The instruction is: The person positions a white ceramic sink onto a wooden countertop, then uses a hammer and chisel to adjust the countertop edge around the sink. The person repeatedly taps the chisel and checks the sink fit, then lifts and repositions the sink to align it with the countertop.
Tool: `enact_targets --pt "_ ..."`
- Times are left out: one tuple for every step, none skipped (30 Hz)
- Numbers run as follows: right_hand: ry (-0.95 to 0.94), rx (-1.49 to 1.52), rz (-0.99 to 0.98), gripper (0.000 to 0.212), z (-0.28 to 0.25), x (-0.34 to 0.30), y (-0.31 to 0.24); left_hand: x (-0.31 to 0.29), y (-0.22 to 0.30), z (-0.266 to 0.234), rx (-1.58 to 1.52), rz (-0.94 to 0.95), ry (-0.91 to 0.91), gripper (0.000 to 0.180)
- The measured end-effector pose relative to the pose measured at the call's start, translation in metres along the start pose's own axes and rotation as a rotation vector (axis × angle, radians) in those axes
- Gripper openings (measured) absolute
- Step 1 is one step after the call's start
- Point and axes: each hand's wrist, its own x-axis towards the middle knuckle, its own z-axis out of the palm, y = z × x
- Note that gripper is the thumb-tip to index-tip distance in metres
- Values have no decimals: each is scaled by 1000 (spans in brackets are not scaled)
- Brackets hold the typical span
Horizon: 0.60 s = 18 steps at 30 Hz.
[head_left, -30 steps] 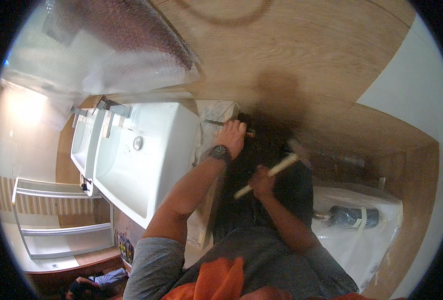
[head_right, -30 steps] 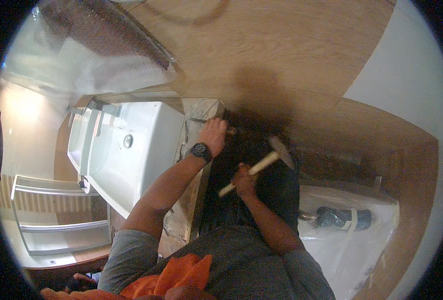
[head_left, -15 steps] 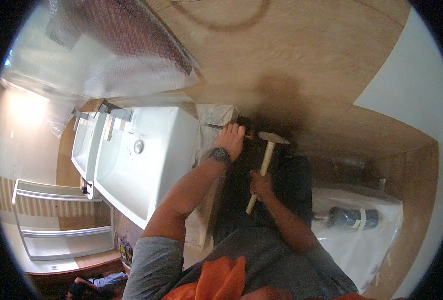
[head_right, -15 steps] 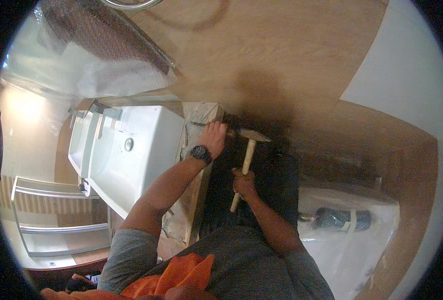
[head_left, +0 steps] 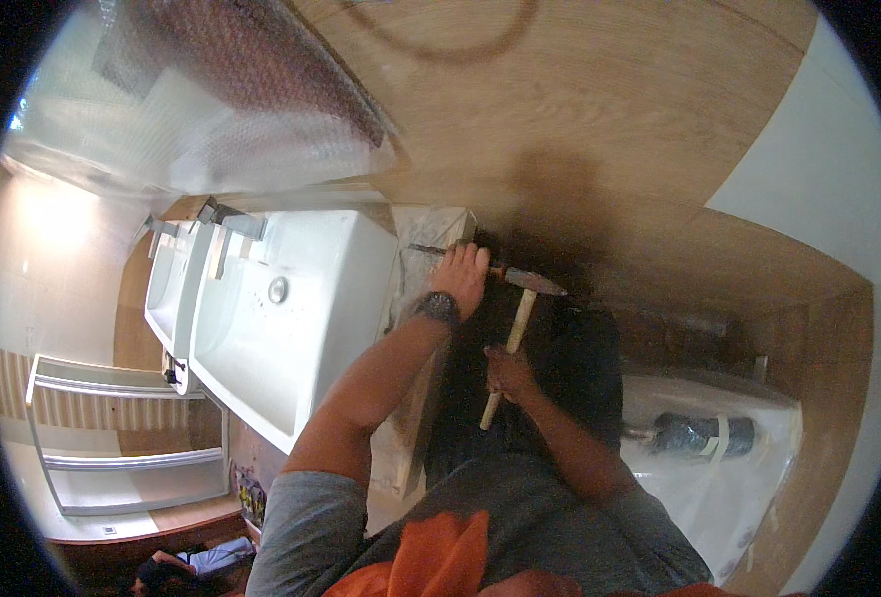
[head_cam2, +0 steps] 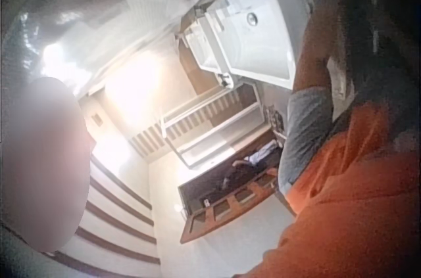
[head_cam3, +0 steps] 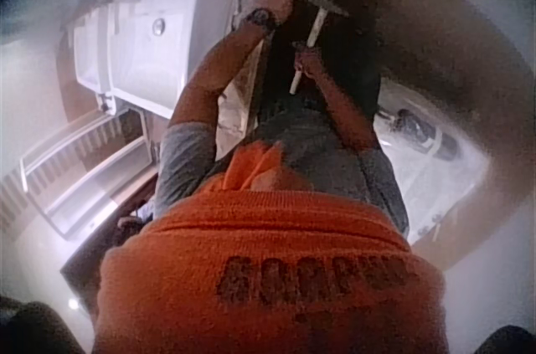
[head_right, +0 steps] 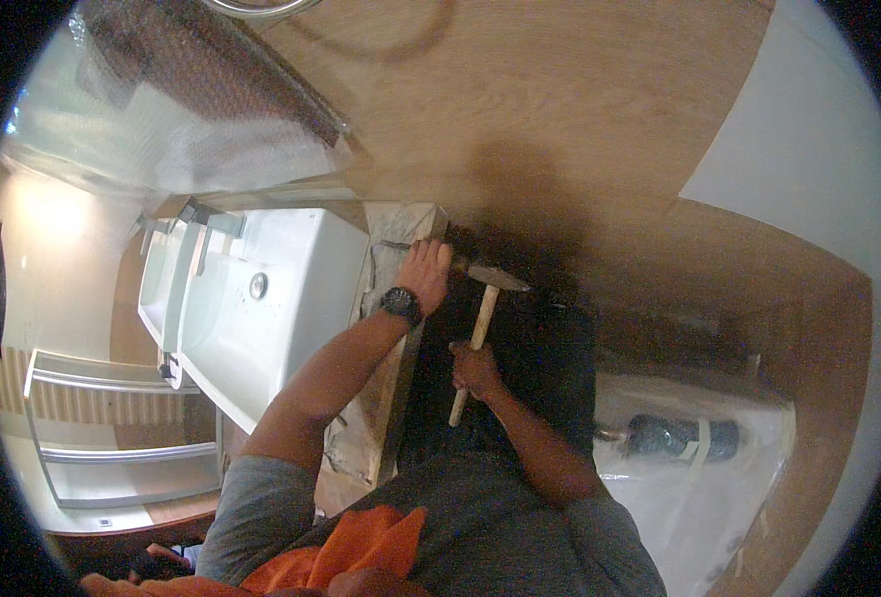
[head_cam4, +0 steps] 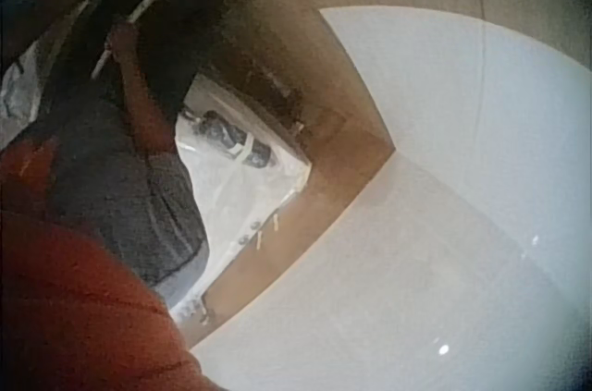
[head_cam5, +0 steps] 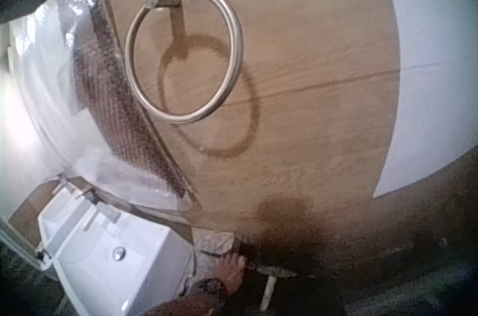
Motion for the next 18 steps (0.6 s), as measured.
enact_targets --pt "83 -79 -16 20 0 -5 -7 -1 -2 3 30 0 5 24" --pt "165 -159 -33 18 -3 -8 -13 -2 -3 6 59 -1 10 27" --pt "248 -239 -54 17 -3 -11 -23 -1 -3 5 36 -2 -3 27" --pt "313 -217 -91 19 10 -25 -40 -1 -3 3 12 -4 -17 27" --pt "292 -37 -154 20 6 -17 -32 -1 -3 2 -11 -6 -31 27" --pt "271 153 -224 21 -2 -3 -19 2 0 0 -12 14 -20 25" --pt "243 337 -288 22 -2 3 -12 3 1 -1 -10 24 -10 24" --pt "279 130 -247 13 3 7 2 5 1 -3 -9 34 0 23" --pt "259 -37 -193 15 0 10 5 2 -1 1 21 22 12 22" --pt "242 -204 -139 17 5 3 -5 0 -3 6 47 11 25 22" --pt "289 -218 -59 17 9 -4 -17 -3 -5 10 73 0 37 22" --pt "344 -218 13 17 23 -22 -45 -1 -3 5 41 -8 -11 24" --pt "335 -133 -71 17 17 -19 -43 1 -2 -1 8 -17 -60 25" --pt "325 -48 -155 17 9 -12 -39 3 0 -4 -24 -26 -109 27" --pt "306 42 -236 17 8 -8 -34 3 0 -4 -28 -26 -95 27" --pt "248 247 -298 19 10 -5 -25 3 1 -4 -33 -26 -80 27" --pt "175 138 -199 19 8 -3 -20 3 1 -4 -37 -26 -65 26" --pt "101 28 -99 19 4 2 -12 2 0 -4 -32 -22 -69 27"
